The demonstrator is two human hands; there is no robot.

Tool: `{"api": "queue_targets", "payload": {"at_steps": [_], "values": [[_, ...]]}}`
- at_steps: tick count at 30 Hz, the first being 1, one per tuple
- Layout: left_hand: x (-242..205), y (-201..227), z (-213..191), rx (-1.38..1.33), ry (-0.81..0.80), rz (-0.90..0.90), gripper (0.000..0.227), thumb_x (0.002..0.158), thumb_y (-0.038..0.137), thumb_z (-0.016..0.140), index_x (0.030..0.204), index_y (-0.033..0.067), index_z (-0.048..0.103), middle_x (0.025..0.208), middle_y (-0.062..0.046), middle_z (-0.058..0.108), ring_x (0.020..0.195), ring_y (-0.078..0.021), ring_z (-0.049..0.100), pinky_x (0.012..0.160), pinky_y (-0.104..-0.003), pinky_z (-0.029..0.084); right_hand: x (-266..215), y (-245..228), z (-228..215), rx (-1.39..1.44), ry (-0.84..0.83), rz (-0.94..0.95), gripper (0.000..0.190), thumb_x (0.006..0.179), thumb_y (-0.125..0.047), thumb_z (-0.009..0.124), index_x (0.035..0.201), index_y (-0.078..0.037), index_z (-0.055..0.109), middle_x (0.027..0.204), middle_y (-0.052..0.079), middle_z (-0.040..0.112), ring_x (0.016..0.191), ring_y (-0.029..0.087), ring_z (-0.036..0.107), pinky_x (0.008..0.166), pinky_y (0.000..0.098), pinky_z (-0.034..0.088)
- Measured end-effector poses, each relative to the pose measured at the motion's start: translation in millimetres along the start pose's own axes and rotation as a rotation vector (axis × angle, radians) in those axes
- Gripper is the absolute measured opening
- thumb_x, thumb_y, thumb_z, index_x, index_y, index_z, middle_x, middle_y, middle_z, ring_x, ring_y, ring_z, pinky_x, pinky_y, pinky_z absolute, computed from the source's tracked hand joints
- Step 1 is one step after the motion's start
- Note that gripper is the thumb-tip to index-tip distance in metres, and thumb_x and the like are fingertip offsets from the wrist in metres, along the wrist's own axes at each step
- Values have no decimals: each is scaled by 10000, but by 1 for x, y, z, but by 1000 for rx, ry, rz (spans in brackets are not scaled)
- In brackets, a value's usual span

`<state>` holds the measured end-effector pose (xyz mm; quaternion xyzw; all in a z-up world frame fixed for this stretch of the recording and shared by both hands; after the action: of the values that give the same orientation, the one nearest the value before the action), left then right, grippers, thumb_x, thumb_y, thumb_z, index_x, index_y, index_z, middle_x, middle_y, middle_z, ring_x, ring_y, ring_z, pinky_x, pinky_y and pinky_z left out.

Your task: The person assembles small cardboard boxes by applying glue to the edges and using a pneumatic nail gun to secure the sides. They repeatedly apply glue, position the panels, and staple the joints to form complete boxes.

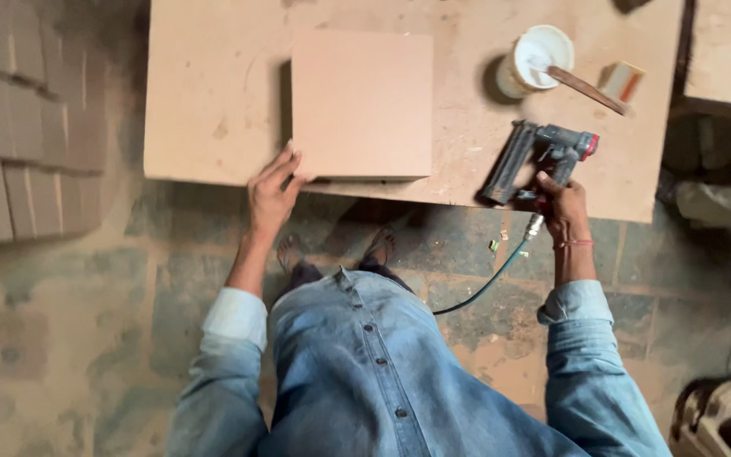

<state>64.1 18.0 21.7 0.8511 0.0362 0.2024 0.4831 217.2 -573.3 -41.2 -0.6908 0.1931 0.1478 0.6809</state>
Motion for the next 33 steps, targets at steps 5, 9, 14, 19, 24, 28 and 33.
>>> {"api": "queue_targets", "payload": {"at_steps": [5,9,14,19,24,28,33], "values": [[1,4,0,-28,39,20,363,857,54,856,1191,-17,730,1329,-214,678,1218,-331,695,1019,-387,566,-107,-69,71,54,6,-2,306,995,-141,725,1224,47,646,810,39,629,639,118,604,554,244,467],[1,3,2,-30,18,28,366,860,39,855,1200,-20,735,1342,-220,671,1209,-348,692,997,-403,561,-192,-111,135,-327,14,103,367,889,-110,723,1249,-50,684,682,17,595,479,94,464,415,249,320],[6,6,4,-41,-4,53,384,867,71,853,1219,-13,726,1344,-220,669,1190,-338,702,992,-400,567,-240,-134,211,-439,-39,119,397,853,-78,767,1242,-58,690,672,-29,566,524,63,500,450,242,365],[3,7,2,-84,-6,22,385,891,73,840,1245,-14,717,1372,-228,650,1233,-352,680,1018,-391,571,-246,-137,239,-480,-77,88,352,872,-74,778,1206,-28,677,690,-31,552,553,64,493,471,248,385],[5,10,2,-68,2,41,377,881,81,848,1225,-13,725,1360,-218,658,1241,-347,674,1032,-393,568,-243,-132,241,-534,-54,57,380,860,-72,778,1227,-35,685,719,-25,592,592,59,531,506,250,445],[6,11,3,-78,-2,47,374,885,74,845,1226,-17,721,1367,-221,653,1256,-348,668,1048,-391,566,-242,-131,239,-572,-28,60,377,863,-81,786,1219,-24,679,726,-22,604,604,59,547,513,253,453],[5,10,3,-72,-14,32,383,886,75,841,1236,-18,720,1367,-225,651,1261,-348,663,1045,-391,564,-242,-134,242,-595,-50,49,383,871,-88,786,1230,-18,675,716,-12,595,597,66,529,506,252,425]]}}
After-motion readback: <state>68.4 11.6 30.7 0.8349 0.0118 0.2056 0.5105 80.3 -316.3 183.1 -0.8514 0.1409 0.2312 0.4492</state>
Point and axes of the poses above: each hand's wrist, its own x-axis towards the middle knuckle, its own z-axis out of the palm, y = z × x, the point moved 7 cm from there along x, towards the middle knuckle
